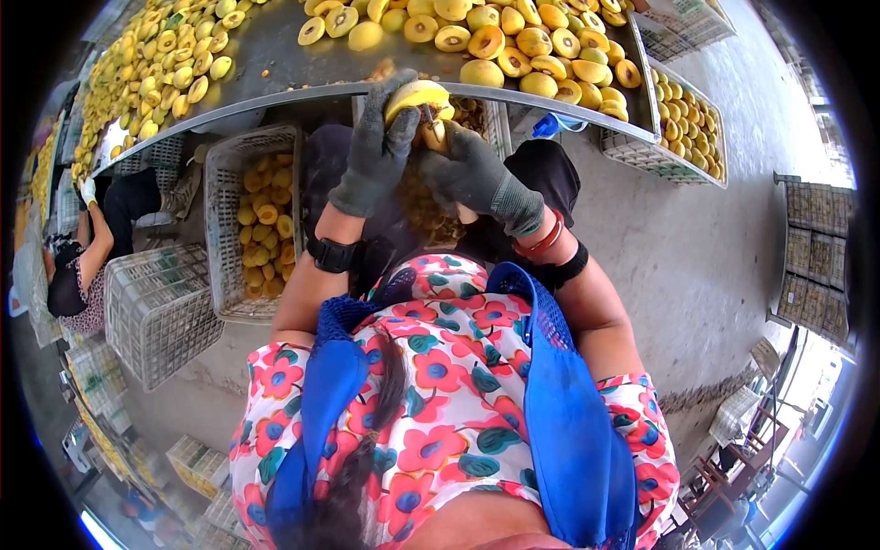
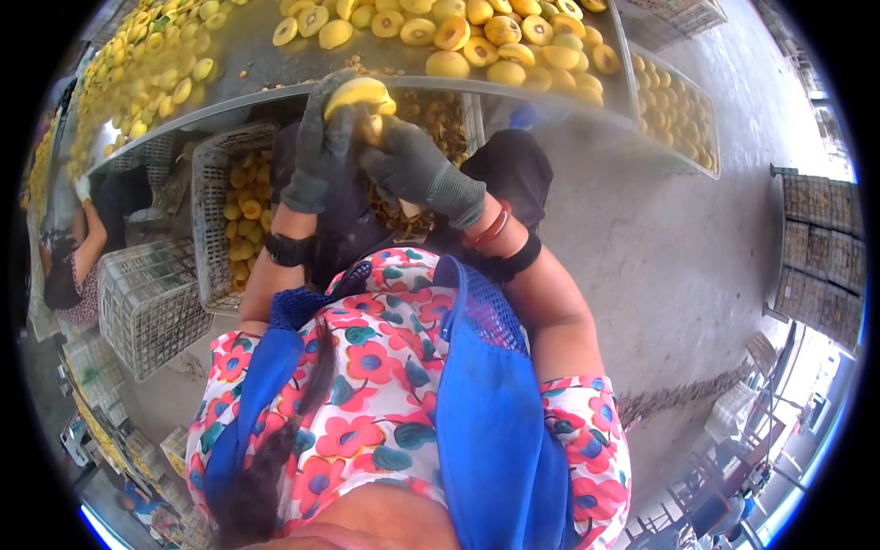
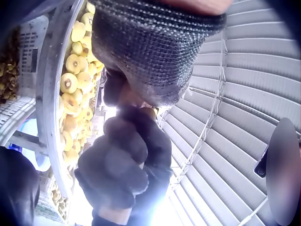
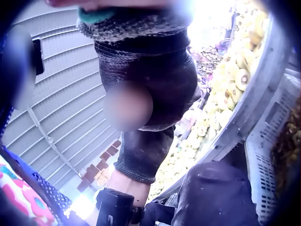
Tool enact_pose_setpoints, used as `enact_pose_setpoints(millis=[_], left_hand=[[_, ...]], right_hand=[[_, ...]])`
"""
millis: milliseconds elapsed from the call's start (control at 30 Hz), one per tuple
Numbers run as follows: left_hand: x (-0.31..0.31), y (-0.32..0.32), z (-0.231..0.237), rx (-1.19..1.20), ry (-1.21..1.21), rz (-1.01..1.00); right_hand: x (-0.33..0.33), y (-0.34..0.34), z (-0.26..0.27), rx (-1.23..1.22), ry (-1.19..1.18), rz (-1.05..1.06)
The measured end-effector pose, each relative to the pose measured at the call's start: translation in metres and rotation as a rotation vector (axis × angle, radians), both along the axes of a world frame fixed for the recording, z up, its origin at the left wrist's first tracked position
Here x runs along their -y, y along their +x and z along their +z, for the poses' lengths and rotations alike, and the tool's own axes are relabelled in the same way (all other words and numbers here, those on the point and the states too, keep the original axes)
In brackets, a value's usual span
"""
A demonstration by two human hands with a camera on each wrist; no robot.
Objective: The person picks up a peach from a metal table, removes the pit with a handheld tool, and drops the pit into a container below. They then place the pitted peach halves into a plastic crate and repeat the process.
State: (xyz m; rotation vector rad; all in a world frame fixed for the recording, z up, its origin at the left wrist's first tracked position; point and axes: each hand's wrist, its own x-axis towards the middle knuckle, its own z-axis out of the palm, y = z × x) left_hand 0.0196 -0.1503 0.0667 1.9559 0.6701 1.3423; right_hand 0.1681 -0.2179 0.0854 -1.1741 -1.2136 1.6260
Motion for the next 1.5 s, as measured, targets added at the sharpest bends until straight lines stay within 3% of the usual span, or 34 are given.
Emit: enact_pose_setpoints(millis=[100, 167, 267, 333, 400, 567, 667, 767, 867, 967, 1000, 1067, 1100, 1167, 1300, 1400, 1500], left_hand=[[0.000, 0.002, 0.000, -0.058, 0.127, 0.136], [0.006, 0.004, -0.001, 0.010, 0.017, 0.092], [0.006, 0.008, -0.001, 0.059, -0.008, 0.071], [0.006, 0.010, -0.002, 0.069, 0.027, 0.098], [0.008, 0.013, -0.003, 0.074, 0.073, 0.156], [0.012, 0.020, -0.003, 0.108, -0.005, 0.146], [0.009, 0.017, -0.005, 0.084, -0.028, 0.099], [0.010, 0.018, -0.006, 0.096, -0.023, 0.111], [0.010, 0.017, -0.010, 0.179, -0.083, 0.021], [0.005, 0.006, -0.002, 0.306, -0.263, -0.235], [0.003, 0.003, 0.001, 0.350, -0.332, -0.336], [0.006, 0.003, -0.005, 0.360, -0.367, -0.238], [0.009, 0.005, -0.007, 0.365, -0.389, -0.192], [0.009, 0.008, -0.006, 0.387, -0.288, -0.176], [0.014, 0.013, 0.002, 0.392, -0.152, -0.086], [0.020, 0.018, 0.015, 0.405, -0.173, -0.101], [0.013, 0.014, 0.008, 0.441, -0.232, -0.183]], right_hand=[[-0.003, 0.000, -0.005, -0.001, 0.079, -0.001], [-0.001, 0.007, 0.007, -0.206, -0.087, 0.073], [0.002, 0.002, 0.014, -0.026, -0.037, 0.012], [0.002, -0.003, 0.002, 0.189, 0.167, -0.065], [0.001, -0.004, 0.000, 0.256, 0.207, -0.091], [-0.001, 0.010, 0.009, -0.036, 0.002, 0.077], [-0.002, 0.006, 0.008, 0.176, -0.041, -0.010], [0.000, 0.002, 0.003, 0.475, 0.284, -0.113], [0.003, 0.008, 0.016, -0.010, -0.024, 0.031], [0.006, 0.014, 0.018, -0.248, -0.235, 0.112], [0.005, 0.014, 0.016, -0.280, -0.227, 0.120], [0.008, 0.011, 0.009, -0.352, -0.215, 0.132], [0.010, 0.006, 0.008, -0.261, -0.160, 0.089], [0.011, -0.004, 0.010, -0.071, -0.047, 0.005], [0.016, -0.004, 0.033, -0.023, 0.008, 0.023], [0.014, 0.011, 0.036, -0.393, -0.280, 0.194], [0.013, 0.004, 0.027, -0.342, -0.144, 0.158]])
